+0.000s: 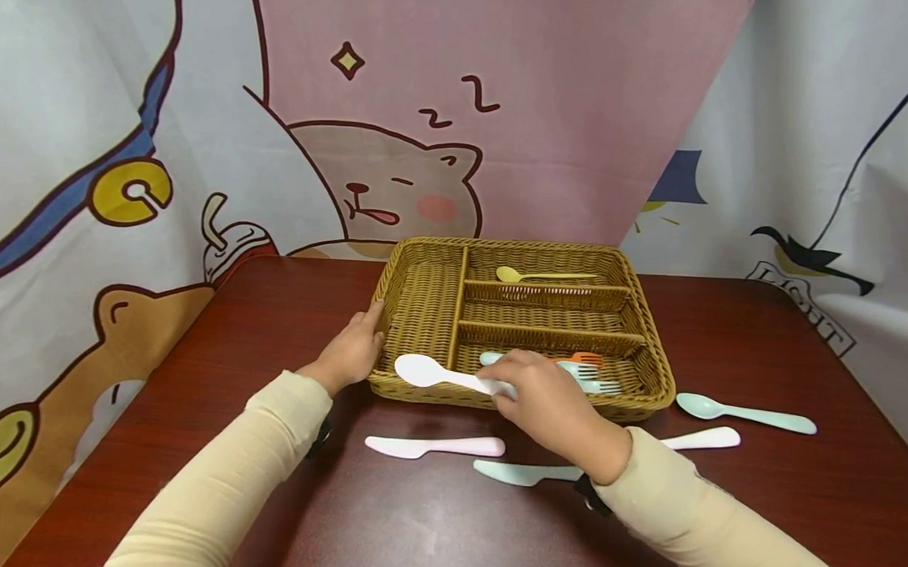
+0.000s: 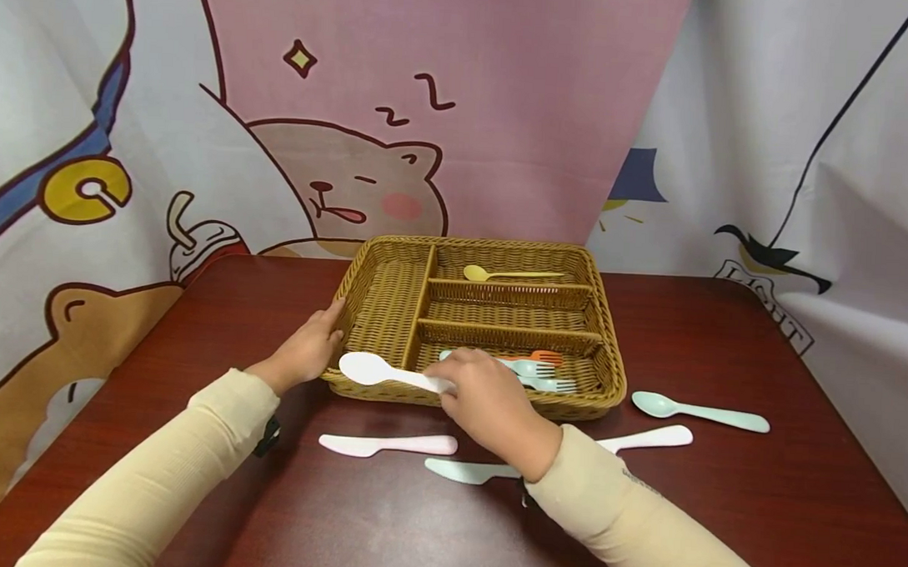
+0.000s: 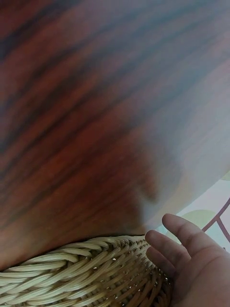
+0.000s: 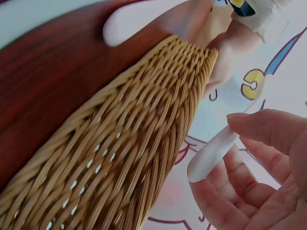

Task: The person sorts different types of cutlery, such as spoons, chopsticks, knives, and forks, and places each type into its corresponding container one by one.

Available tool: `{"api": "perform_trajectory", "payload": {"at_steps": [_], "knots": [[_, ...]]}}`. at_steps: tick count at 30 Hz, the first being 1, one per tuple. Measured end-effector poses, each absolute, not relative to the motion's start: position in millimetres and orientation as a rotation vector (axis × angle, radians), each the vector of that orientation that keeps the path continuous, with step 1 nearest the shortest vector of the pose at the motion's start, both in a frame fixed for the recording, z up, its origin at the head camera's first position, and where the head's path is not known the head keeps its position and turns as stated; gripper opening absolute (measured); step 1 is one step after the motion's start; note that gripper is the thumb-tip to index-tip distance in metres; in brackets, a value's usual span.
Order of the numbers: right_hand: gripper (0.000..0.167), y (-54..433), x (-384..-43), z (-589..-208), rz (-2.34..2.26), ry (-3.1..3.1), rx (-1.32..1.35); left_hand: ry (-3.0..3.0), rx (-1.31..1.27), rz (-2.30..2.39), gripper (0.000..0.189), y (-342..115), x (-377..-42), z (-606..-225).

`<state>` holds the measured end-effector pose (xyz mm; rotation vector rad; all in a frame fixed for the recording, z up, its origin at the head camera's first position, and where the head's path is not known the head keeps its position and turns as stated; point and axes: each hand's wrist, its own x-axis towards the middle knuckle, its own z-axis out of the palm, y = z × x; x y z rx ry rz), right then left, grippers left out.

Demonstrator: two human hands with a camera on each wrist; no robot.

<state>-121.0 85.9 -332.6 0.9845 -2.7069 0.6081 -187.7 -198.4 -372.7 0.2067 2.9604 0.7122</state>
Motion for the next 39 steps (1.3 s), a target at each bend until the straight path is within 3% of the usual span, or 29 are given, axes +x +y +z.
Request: {"api": "perform_trajectory", "payload": {"at_steps": [39], "knots": [[0.029,146,-200,-293,0.732,-2.815,0.844,2.93,0.173,0.745,0.059,-198,-187,-373]]}}
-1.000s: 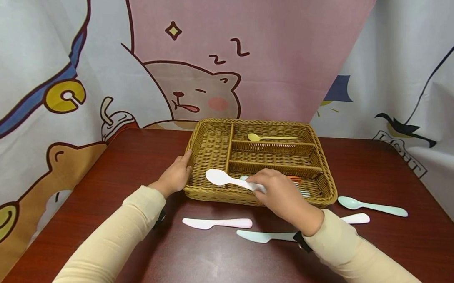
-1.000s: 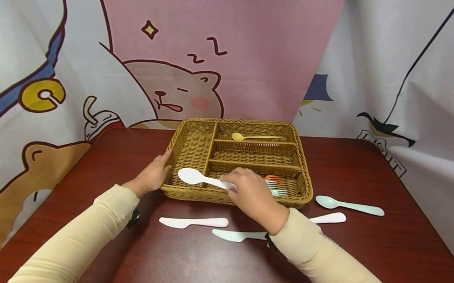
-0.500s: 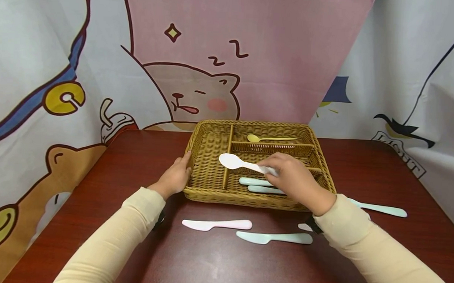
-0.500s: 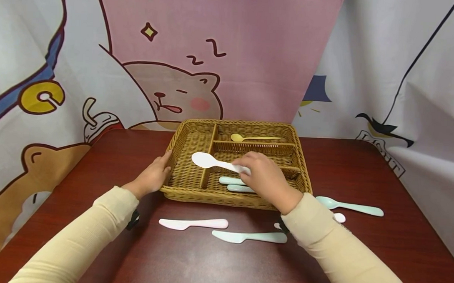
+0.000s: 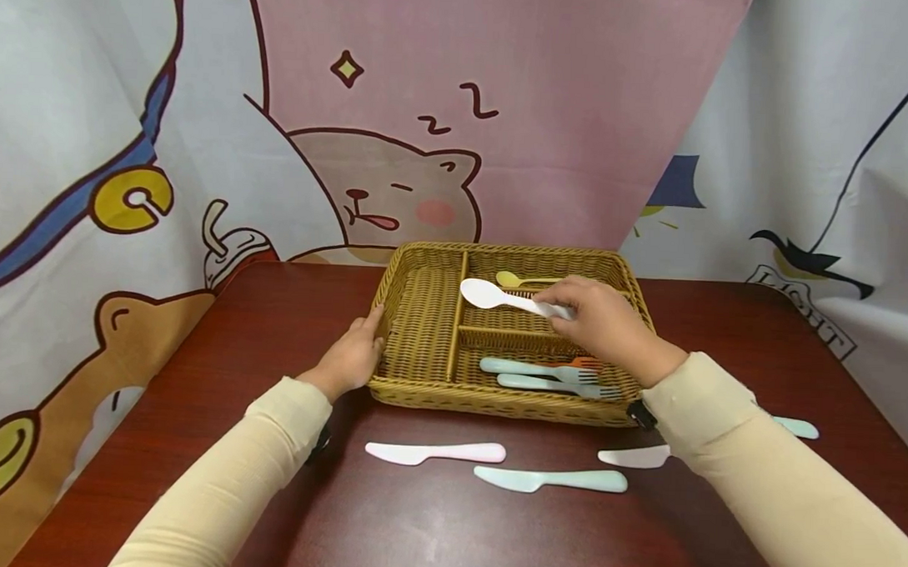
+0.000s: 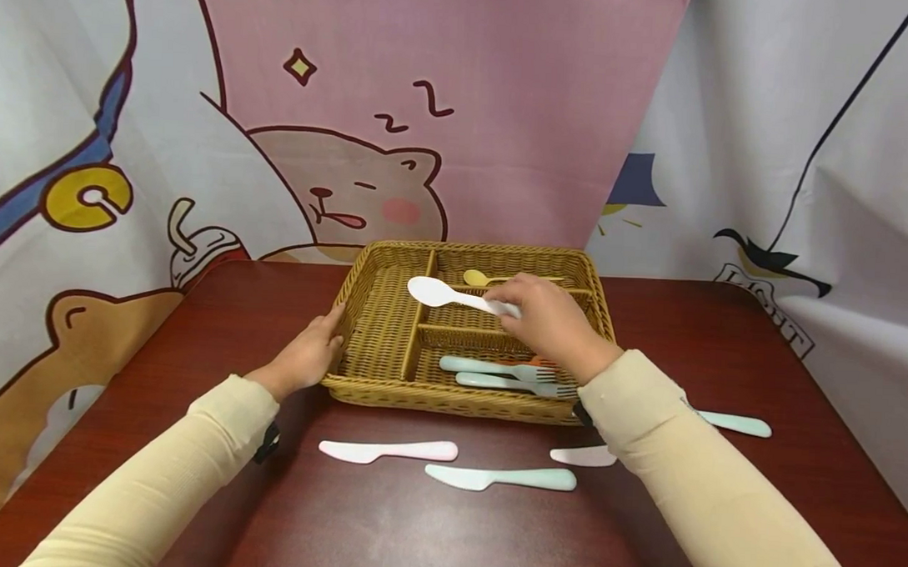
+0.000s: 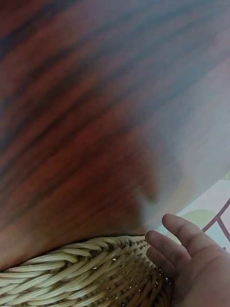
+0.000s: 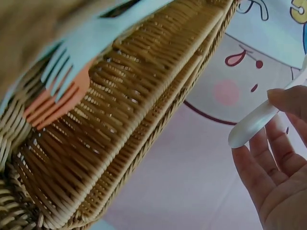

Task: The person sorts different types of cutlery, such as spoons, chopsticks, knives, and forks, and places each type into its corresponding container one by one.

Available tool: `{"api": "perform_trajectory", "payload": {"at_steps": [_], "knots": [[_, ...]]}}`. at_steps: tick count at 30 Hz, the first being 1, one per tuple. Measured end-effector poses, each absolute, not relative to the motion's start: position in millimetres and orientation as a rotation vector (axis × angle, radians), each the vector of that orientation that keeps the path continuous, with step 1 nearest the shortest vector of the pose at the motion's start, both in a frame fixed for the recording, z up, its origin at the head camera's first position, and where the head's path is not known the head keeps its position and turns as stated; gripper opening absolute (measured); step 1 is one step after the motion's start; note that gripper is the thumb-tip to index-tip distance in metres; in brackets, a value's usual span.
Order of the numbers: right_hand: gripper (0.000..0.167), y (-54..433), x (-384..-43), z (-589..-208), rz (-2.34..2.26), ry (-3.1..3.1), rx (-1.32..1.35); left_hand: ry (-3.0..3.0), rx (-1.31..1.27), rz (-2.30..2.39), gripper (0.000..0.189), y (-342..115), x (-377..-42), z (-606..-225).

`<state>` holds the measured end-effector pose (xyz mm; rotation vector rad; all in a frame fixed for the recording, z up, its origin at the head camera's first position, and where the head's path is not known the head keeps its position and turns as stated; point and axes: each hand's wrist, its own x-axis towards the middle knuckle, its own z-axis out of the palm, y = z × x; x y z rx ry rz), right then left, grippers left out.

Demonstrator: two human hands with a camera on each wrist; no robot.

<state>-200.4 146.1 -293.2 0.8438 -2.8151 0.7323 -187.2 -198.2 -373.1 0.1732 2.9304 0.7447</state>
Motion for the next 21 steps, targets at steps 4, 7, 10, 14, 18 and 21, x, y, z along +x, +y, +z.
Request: {"api": "perform_trajectory", "payload": {"at_steps": [4,7,10,14,18,21], "knots": [[0.028,148,-210,-291,0.75,-2.818,0.814,2.931,0.176,0.743,0.059,-198,-188,-374],[0.029,149,-218,-290,0.776,-2.841,0.785,2.927,0.171,0.74,0.059,-198,-188,-374],[0.029,150,-225,-291,0.786,-2.867,0.764,2.924,0.162,0.738,0.059,-199,-188,-374],[0.029,150,-234,-292,0.787,-2.884,0.751,2.921,0.153,0.744,0.059,-199,-188,-374],[0.03,149,-242,-293,0.791,-2.908,0.73,2.925,0.161,0.746,0.059,-199,-188,-374],[0.031,148,-248,-294,0.769,-2.934,0.704,2.932,0.173,0.746,0.059,-198,-189,-375]]}}
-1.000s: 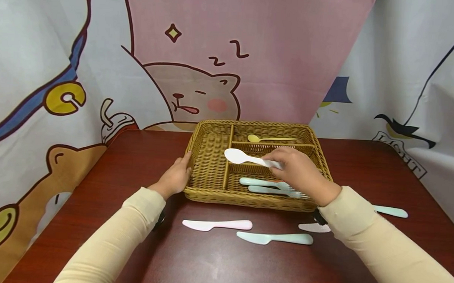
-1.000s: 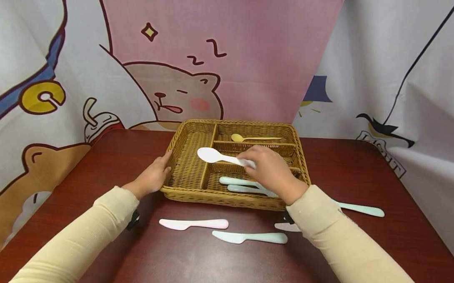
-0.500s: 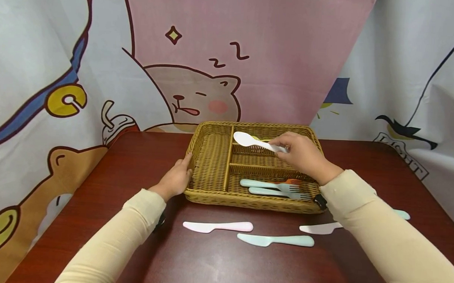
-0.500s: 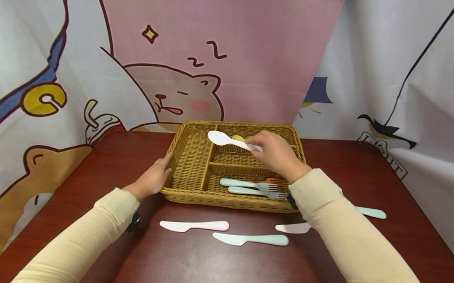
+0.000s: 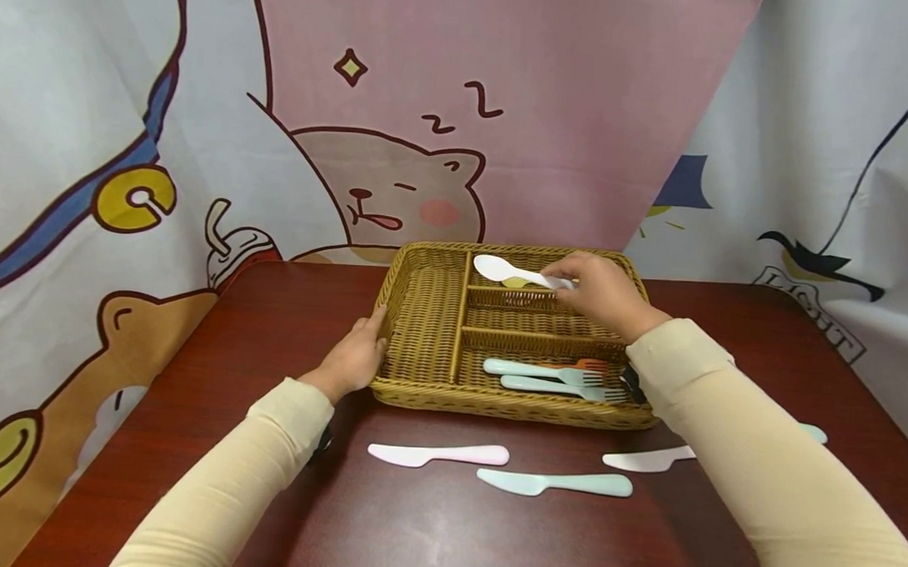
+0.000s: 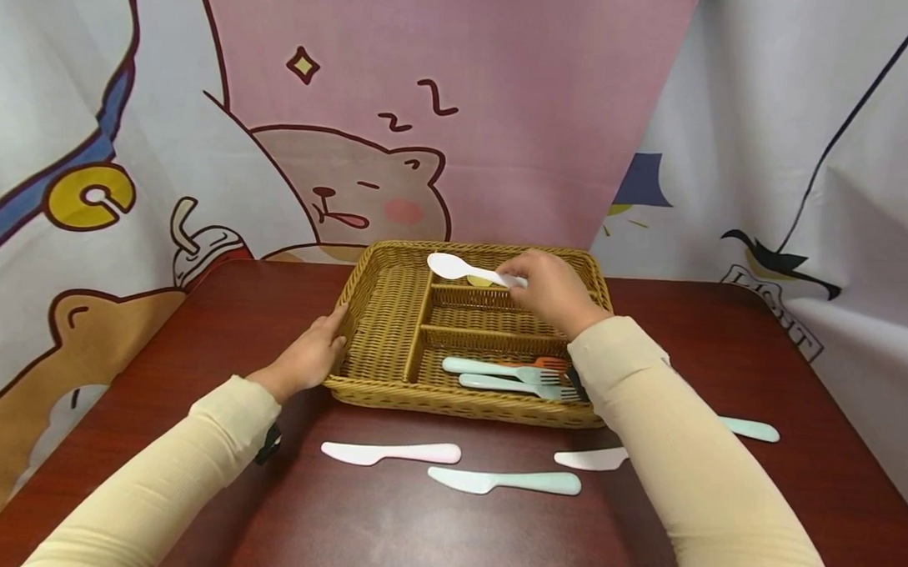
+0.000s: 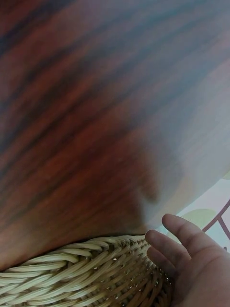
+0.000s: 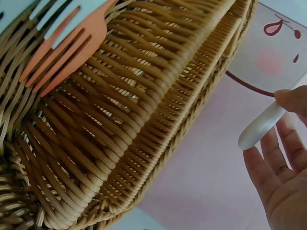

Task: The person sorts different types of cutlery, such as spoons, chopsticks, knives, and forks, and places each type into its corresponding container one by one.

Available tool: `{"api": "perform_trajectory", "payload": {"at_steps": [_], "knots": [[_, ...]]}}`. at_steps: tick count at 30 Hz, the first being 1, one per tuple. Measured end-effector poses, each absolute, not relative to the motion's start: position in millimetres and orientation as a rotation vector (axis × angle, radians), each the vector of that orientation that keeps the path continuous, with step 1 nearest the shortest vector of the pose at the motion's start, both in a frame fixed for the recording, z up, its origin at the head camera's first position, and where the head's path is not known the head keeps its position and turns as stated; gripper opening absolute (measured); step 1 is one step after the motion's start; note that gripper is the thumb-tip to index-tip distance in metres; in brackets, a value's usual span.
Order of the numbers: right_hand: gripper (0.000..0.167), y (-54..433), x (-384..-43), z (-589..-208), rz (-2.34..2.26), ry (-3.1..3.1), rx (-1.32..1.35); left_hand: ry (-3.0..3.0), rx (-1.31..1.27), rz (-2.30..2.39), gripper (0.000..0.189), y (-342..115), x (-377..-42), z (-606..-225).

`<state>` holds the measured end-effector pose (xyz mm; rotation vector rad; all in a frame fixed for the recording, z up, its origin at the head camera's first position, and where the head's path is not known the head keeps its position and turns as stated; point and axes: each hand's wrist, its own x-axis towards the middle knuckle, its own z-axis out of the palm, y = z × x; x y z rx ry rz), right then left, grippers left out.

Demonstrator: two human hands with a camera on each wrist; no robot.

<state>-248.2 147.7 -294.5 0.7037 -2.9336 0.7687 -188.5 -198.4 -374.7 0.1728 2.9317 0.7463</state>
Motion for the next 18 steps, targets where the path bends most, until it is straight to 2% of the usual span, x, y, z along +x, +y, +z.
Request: {"api": "perform_trajectory", "payload": {"at_steps": [18], "knots": [[0.032,154,-272,-315,0.525,-3.021,0.555,2.917,0.16,0.761,0.059,-198,-188,-375]]}}
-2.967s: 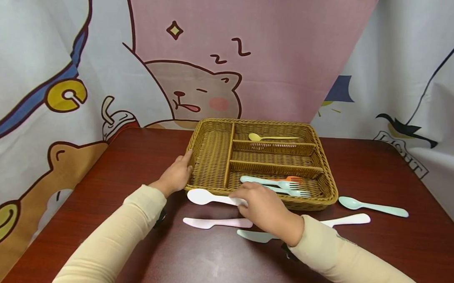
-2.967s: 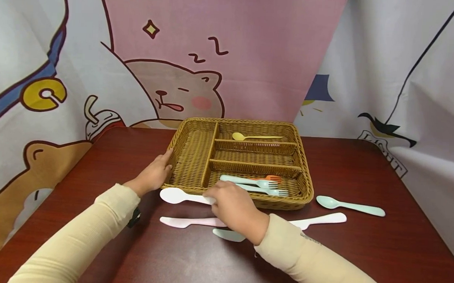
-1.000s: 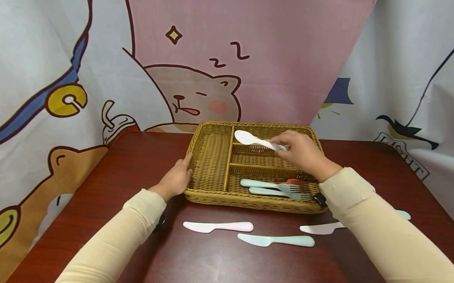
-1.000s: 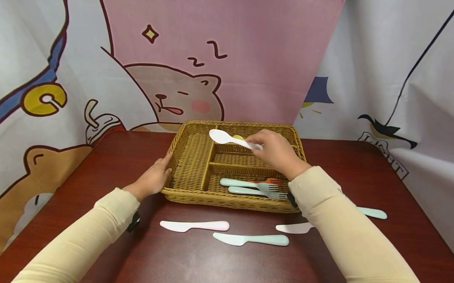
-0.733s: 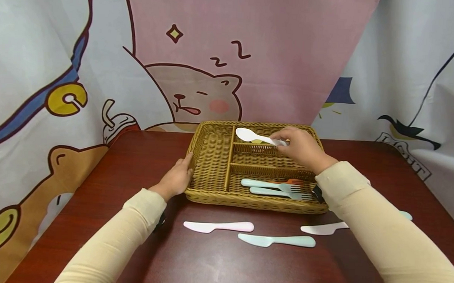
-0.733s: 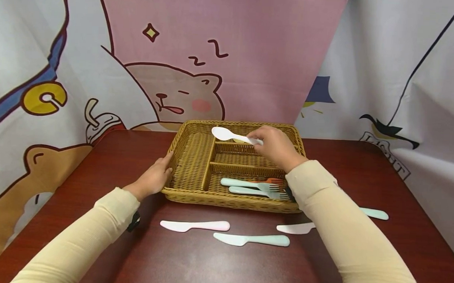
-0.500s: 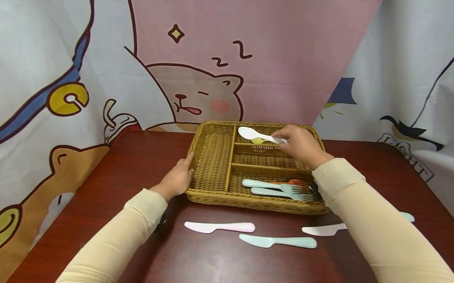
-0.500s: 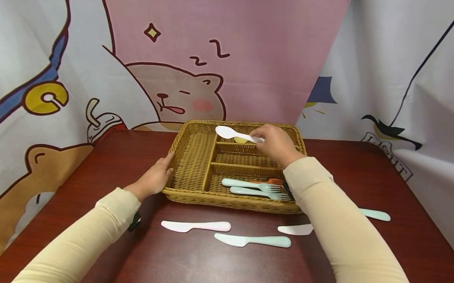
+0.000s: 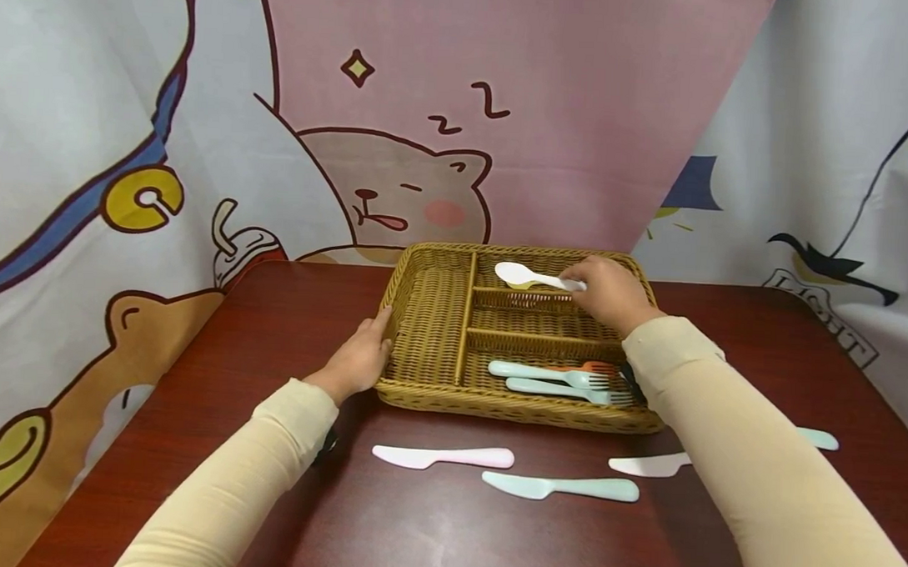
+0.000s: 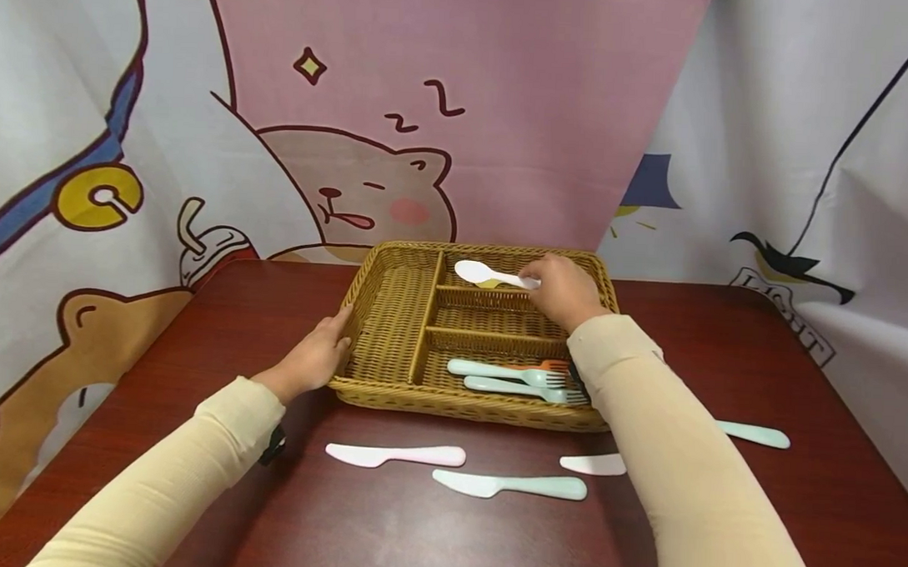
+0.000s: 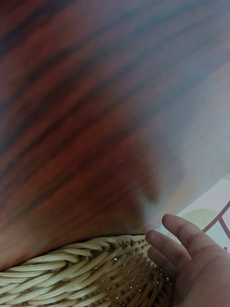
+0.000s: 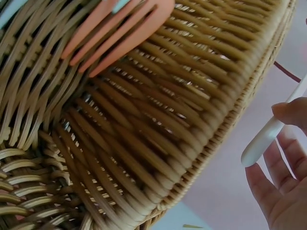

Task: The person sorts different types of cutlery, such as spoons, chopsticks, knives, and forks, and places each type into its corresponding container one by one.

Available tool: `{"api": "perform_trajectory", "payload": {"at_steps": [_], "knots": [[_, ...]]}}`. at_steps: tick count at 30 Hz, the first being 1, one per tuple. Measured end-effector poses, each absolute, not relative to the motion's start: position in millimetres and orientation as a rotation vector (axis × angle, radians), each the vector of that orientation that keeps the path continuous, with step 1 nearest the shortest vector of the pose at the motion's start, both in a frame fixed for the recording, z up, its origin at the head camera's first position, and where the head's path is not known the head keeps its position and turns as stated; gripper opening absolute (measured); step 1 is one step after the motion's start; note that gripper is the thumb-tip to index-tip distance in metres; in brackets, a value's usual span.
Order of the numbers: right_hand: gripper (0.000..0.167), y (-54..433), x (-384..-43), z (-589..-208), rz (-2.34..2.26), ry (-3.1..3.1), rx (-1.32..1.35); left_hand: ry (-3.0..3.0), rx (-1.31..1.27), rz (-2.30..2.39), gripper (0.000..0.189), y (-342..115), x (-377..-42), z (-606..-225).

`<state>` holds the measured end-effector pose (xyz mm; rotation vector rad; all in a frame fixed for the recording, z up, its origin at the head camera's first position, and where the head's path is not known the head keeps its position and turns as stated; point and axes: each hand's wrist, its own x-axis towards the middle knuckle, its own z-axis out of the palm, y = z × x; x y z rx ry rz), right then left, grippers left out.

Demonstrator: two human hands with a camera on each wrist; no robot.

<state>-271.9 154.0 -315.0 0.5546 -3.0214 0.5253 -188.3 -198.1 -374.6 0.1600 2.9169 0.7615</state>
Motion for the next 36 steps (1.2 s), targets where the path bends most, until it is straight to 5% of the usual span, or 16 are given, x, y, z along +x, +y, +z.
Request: {"api": "perform_trajectory", "payload": {"at_steps": [36], "knots": [[0.029,155,-291,-327,0.247,-3.053,0.505,2.938,0.168,0.752,0.059,-199,-190,-376]]}}
